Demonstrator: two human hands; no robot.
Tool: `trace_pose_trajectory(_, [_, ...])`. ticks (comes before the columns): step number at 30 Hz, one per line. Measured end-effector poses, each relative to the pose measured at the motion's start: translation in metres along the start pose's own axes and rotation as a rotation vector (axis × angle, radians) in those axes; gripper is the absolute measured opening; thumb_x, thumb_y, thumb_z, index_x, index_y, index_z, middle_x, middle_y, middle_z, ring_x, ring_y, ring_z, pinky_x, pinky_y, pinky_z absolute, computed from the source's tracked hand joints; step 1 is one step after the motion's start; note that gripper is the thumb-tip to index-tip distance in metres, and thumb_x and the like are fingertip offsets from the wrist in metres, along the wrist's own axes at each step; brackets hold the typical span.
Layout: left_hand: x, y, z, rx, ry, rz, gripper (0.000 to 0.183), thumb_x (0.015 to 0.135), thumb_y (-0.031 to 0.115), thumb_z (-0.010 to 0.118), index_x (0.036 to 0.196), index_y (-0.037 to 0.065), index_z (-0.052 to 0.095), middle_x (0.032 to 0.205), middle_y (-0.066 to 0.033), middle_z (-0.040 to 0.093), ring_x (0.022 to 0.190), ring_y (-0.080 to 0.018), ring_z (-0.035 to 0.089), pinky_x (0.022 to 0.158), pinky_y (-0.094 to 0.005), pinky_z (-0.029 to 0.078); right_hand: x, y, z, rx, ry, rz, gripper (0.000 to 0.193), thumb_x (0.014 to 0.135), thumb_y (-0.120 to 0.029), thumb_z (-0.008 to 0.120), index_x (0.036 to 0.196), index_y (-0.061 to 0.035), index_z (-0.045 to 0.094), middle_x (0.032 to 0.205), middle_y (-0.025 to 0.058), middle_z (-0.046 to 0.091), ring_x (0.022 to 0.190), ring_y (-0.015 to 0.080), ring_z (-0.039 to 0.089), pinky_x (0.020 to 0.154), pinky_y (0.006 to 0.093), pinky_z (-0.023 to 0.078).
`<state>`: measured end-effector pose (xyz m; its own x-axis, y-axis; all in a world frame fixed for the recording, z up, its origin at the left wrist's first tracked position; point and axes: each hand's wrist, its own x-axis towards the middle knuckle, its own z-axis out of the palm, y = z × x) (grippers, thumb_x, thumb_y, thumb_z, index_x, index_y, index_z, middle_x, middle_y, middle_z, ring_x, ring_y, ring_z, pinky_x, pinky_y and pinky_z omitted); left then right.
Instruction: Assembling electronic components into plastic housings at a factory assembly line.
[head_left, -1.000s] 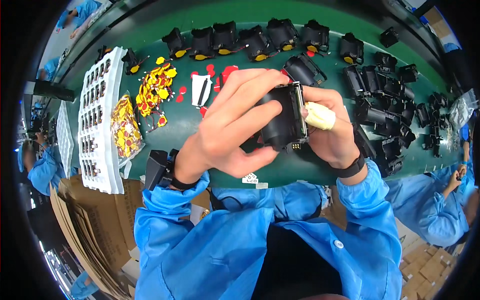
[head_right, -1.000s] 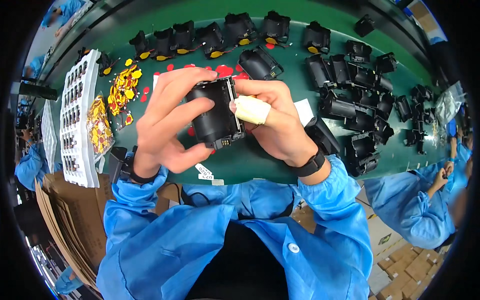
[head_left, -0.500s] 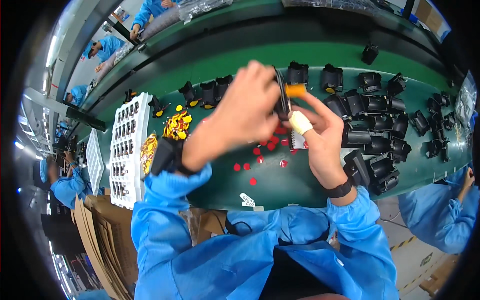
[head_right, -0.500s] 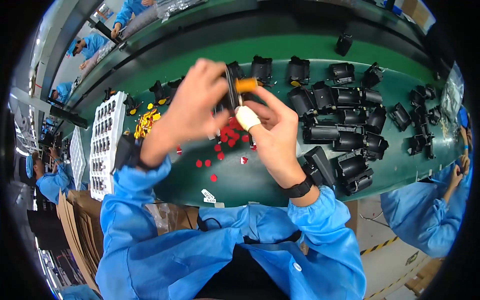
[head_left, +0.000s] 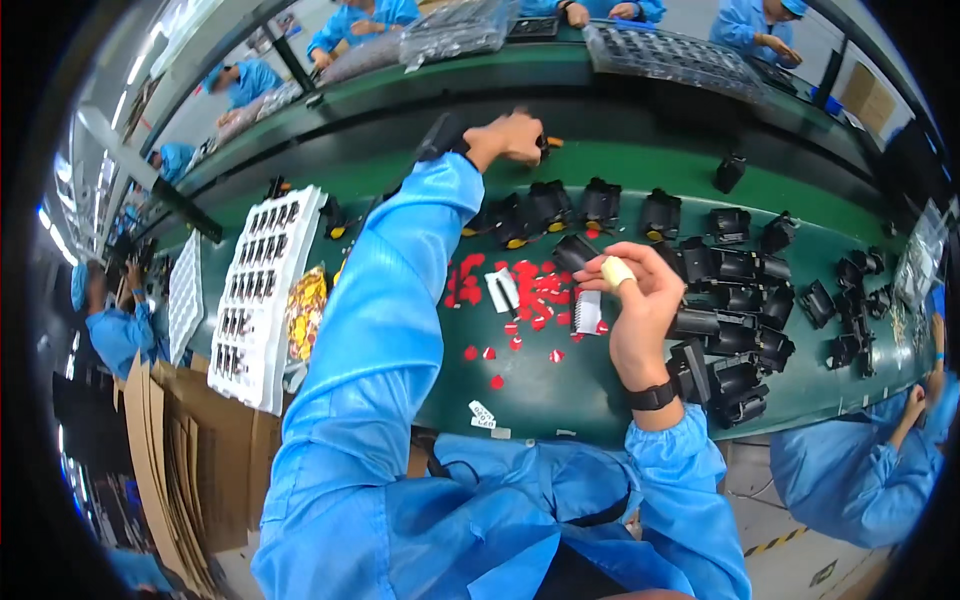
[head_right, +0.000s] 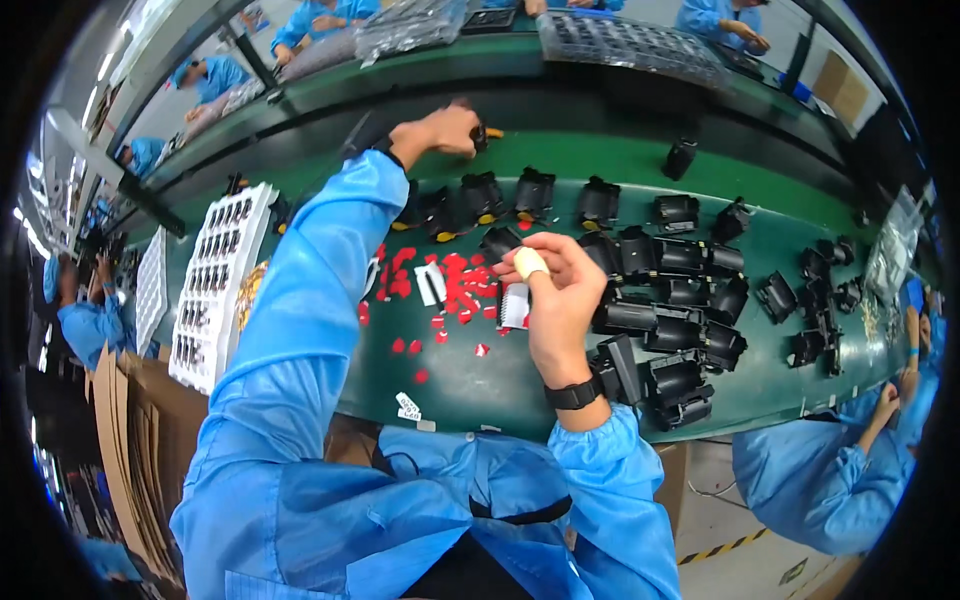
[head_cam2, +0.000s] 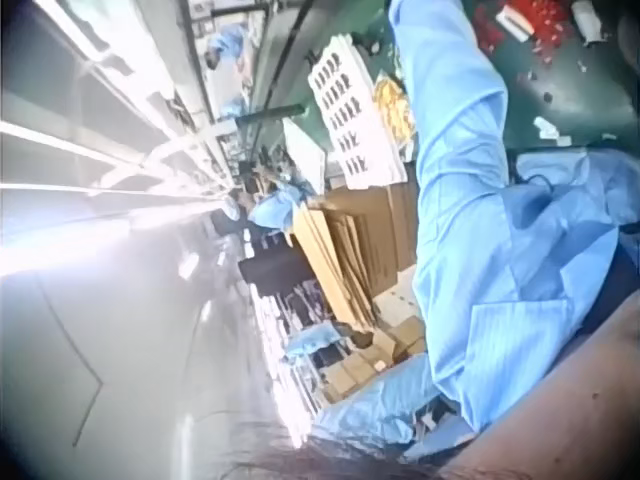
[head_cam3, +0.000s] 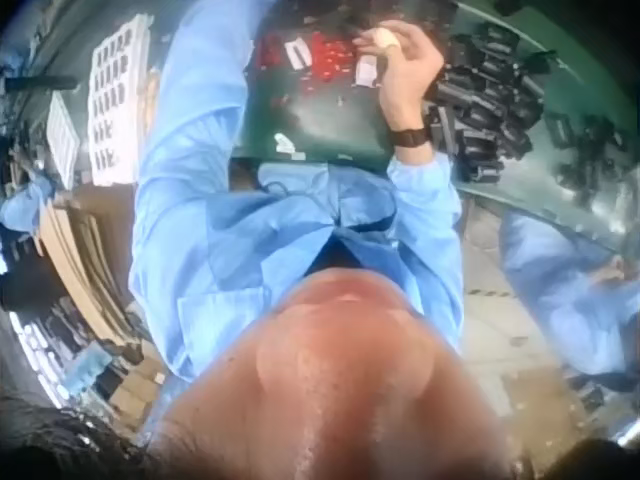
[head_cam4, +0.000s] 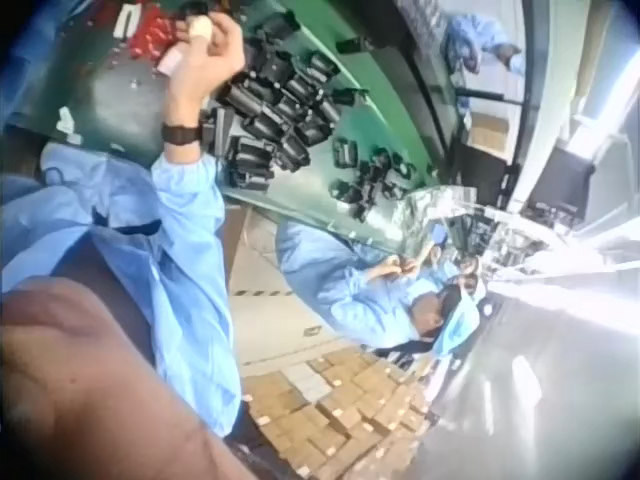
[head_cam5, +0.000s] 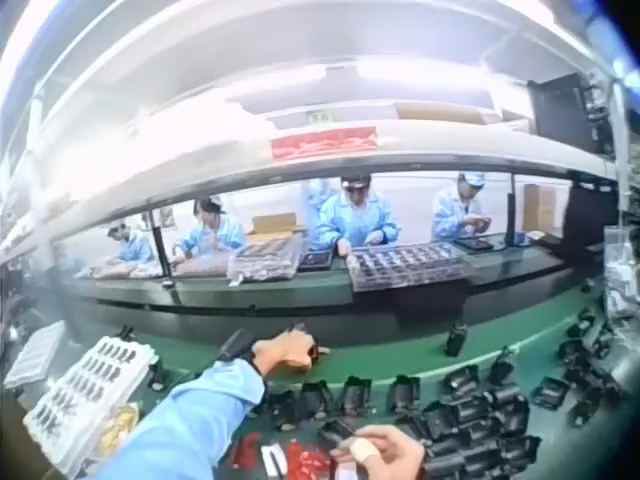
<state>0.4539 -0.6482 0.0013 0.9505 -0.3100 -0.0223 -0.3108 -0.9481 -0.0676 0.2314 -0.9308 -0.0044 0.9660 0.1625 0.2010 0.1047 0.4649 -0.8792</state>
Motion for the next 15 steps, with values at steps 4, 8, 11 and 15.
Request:
trace_pose_trajectory(4, [-0.077,0.003,-0.05,0.352,0.329,0.119,0.041,0.074,0.027,0.068,0.105,-0.001,0.067,0.128,-0.0232,0.055,0.128,-0.0383,0.047,0.102,-0.0496,0.044,-0.004,-0.005,0.002,-0.04,0.0,-0.098,0.012,0.09,0.002,0.058,0.099,0.0067,0.064,0.085,0.0164,0.07,0.073,0.0256,0.072,0.068,0.033,0.059])
trace_pose_trajectory(8, [-0.197,-0.012,-0.079,0.267,0.49,0.0,0.022,0.076,0.017,0.061,0.091,0.001,0.066,0.087,-0.0157,0.066,0.092,-0.0355,0.064,0.083,-0.0477,0.051,-0.015,-0.019,-0.002,-0.179,0.018,-0.129,0.02,0.09,0.002,0.052,0.106,0.0088,0.062,0.088,0.0179,0.069,0.077,0.0279,0.072,0.072,0.0338,0.059])
trace_pose_trajectory(11, [-0.331,-0.083,-0.073,0.236,0.452,-0.504,0.024,0.078,0.022,0.06,0.093,0.005,0.07,0.08,-0.0206,0.068,0.083,-0.0412,0.067,0.077,-0.0519,0.054,-0.015,-0.017,0.006,-0.249,-0.082,-0.143,0.022,0.089,0.004,0.048,0.106,0.009,0.061,0.089,0.0181,0.069,0.078,0.0263,0.071,0.075,0.0334,0.058])
trace_pose_trajectory(15, [-0.478,-0.153,-0.061,-0.085,0.071,-0.861,0.029,0.08,0.027,0.068,0.081,-0.001,0.073,0.076,-0.0208,0.07,0.074,-0.0353,0.07,0.071,-0.044,0.055,-0.023,-0.016,0.012,-0.325,-0.147,-0.165,0.021,0.09,0.005,0.048,0.106,0.0088,0.061,0.089,0.0174,0.069,0.08,0.0245,0.07,0.077,0.0334,0.057])
